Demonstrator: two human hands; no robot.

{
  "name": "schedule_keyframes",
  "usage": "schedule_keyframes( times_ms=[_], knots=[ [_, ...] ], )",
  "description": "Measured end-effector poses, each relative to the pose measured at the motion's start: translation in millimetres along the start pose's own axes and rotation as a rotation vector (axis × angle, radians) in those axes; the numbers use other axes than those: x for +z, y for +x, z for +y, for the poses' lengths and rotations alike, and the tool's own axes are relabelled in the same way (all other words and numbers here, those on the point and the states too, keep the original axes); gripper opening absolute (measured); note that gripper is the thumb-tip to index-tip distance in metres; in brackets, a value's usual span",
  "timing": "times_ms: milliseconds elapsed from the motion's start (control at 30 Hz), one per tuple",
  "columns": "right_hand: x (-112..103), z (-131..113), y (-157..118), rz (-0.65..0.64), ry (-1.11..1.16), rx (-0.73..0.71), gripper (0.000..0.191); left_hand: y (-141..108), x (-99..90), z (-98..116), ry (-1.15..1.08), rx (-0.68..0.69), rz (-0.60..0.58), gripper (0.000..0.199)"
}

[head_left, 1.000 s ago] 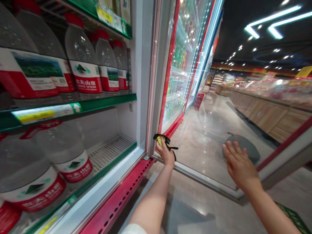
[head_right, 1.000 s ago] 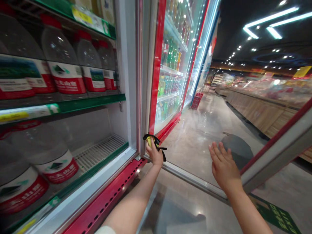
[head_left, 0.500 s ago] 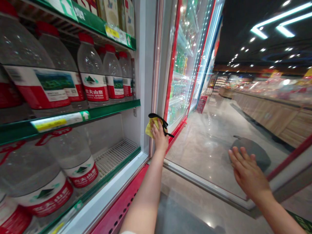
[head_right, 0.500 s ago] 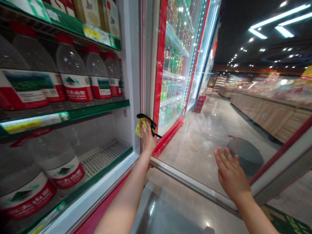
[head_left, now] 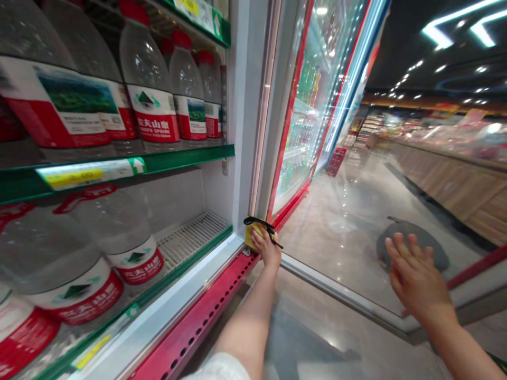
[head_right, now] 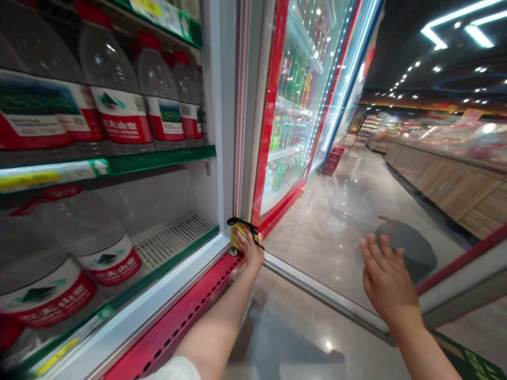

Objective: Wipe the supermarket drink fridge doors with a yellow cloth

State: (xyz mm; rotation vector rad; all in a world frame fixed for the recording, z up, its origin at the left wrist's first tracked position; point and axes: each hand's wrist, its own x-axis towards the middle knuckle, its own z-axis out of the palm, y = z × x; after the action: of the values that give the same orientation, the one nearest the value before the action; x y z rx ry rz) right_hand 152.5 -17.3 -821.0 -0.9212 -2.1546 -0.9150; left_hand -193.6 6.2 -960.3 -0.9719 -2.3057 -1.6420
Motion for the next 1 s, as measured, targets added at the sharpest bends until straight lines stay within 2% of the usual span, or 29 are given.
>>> schedule_keyframes(
  times_ms=[167, 300, 467, 600, 733, 867, 1000],
  knots=[
    [2.2, 1.8, -2.0, -0.007, 0.023, 0.018, 0.086, -17.0, 1.9, -34.2, -0.022, -0.035, -0.03, 0.065],
    [1.5, 1.5, -1.2, 0.008, 0.014, -0.001, 0.089, -21.8, 2.8, -46.5, -0.038, -0.082, -0.018, 0.066],
    [0.6, 0.1, 0.2, 0.012, 0.022, 0.015, 0.086, -8.6, 5.6, -34.3, -0.053, -0.135, 0.05, 0.069],
    [0.9, -0.8, 1.8, 0.002, 0.024, 0.034, 0.078, -4.3, 6.5, -16.0, -0.074, -0.096, 0.055, 0.067],
    [1.0, -1.5, 3.6, -0.003, 0.01, 0.048, 0.078, -30.5, 13.4, -3.5, -0.104, -0.013, -0.012, 0.065],
    [1.2, 0.5, 4.4, -0.017, -0.006, 0.045, 0.077, -61.8, 23.5, -0.8, -0.139, 0.033, -0.096, 0.062],
    [1.5, 5.1, 5.8, -0.035, -0.007, 0.038, 0.074, -59.1, 29.1, -0.9, -0.143, -0.053, -0.037, 0.067]
  ],
)
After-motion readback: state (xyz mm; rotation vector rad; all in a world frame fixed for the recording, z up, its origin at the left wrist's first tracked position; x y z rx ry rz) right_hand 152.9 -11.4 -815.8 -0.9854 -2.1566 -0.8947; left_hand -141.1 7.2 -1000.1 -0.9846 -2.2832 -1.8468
